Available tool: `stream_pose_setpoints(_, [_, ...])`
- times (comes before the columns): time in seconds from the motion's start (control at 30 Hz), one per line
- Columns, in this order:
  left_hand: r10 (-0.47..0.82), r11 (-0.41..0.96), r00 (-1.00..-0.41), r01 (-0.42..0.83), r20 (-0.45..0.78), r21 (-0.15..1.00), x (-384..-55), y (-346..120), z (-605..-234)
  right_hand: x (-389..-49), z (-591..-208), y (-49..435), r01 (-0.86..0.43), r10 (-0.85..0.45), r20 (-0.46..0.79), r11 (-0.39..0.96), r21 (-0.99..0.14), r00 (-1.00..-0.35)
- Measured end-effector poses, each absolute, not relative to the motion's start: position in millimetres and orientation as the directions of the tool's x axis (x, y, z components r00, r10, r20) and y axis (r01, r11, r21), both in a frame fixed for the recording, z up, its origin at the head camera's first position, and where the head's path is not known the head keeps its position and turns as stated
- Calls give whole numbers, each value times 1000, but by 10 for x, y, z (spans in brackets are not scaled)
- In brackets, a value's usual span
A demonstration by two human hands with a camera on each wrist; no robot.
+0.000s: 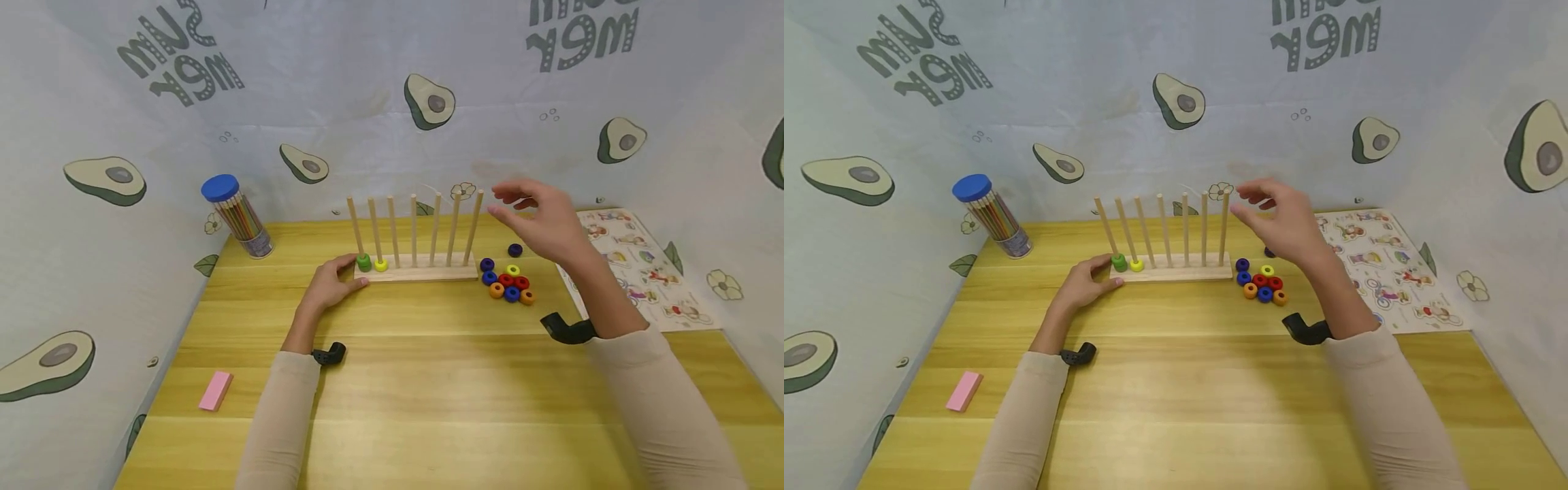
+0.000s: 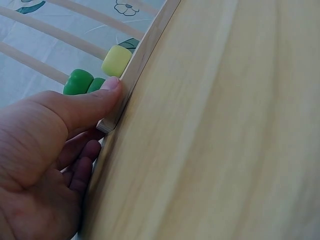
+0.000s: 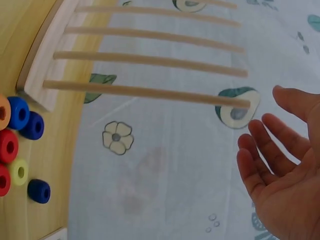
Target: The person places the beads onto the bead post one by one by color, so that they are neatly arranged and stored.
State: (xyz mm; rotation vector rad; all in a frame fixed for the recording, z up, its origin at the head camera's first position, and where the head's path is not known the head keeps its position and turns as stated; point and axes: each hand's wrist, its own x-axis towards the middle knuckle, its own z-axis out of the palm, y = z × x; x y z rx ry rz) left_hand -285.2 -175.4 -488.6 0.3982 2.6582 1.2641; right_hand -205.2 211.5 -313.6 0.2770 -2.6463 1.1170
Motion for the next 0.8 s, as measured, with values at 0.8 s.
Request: stream_pose_setpoints(0.8, [297,624,-954,171,-29,762,-2873,-1718,-4871,-2131,-4250,2871,-29,-52,-15,755,-655,-999])
